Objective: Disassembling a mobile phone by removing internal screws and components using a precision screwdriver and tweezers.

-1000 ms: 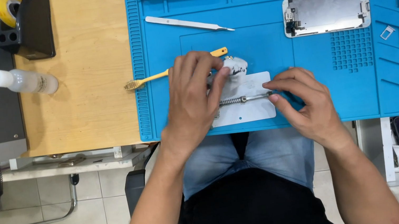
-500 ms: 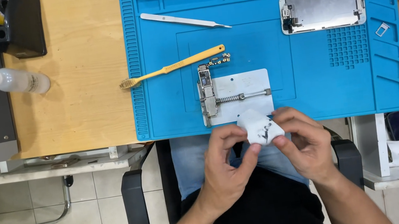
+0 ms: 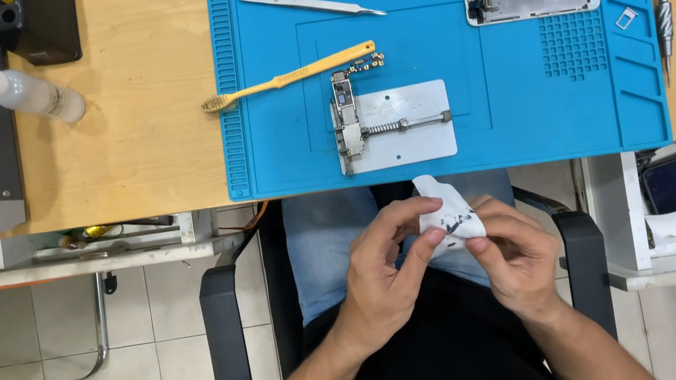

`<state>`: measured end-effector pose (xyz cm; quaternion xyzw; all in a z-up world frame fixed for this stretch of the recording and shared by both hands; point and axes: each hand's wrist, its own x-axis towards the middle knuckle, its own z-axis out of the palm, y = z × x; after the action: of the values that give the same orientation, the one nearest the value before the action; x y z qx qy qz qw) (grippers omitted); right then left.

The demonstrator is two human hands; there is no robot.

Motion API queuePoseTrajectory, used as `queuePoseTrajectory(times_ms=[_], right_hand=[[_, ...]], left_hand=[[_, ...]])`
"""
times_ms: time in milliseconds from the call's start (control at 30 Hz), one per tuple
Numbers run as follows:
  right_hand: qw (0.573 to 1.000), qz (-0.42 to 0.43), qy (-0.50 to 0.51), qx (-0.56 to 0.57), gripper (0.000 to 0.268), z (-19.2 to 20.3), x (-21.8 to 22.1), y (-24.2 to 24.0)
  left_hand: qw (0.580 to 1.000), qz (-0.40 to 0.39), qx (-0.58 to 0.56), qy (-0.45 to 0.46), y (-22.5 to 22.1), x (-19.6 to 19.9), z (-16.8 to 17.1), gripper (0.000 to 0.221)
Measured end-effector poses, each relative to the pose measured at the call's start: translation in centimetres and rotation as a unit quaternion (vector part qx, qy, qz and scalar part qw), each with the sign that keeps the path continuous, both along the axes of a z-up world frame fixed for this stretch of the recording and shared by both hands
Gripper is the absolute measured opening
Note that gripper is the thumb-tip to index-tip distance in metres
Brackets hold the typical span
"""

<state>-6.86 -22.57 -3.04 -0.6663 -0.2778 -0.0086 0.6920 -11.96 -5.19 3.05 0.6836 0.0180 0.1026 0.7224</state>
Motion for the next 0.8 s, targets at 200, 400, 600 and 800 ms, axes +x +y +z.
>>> queuePoseTrajectory(times_ms=[200,400,600,800], right_hand=[[0.998,-0.054,0.007,0.017,0.013,-0.6,-3.3,-0.6],[0.998,0.027,0.036,0.045,0.074,-0.4,-3.0,-0.6],[0.999,-0.014,-0.009,-0.033,0.008,-0.2,2.3,0.5],[0.909,-0.027,-0.293,-0.296,0.008,2.5,12.0,2.9]], left_hand=[[0.987,-0.029,0.138,-0.073,0.2,-2.6,0.1,0.021],[0.972,-0.03,0.208,-0.103,1.4,-2.9,0.9,0.01],[0.976,0.032,0.187,-0.102,4.0,-0.2,-1.4,0.02],[0.934,0.17,0.302,-0.086,13.6,3.0,-1.3,0.016]])
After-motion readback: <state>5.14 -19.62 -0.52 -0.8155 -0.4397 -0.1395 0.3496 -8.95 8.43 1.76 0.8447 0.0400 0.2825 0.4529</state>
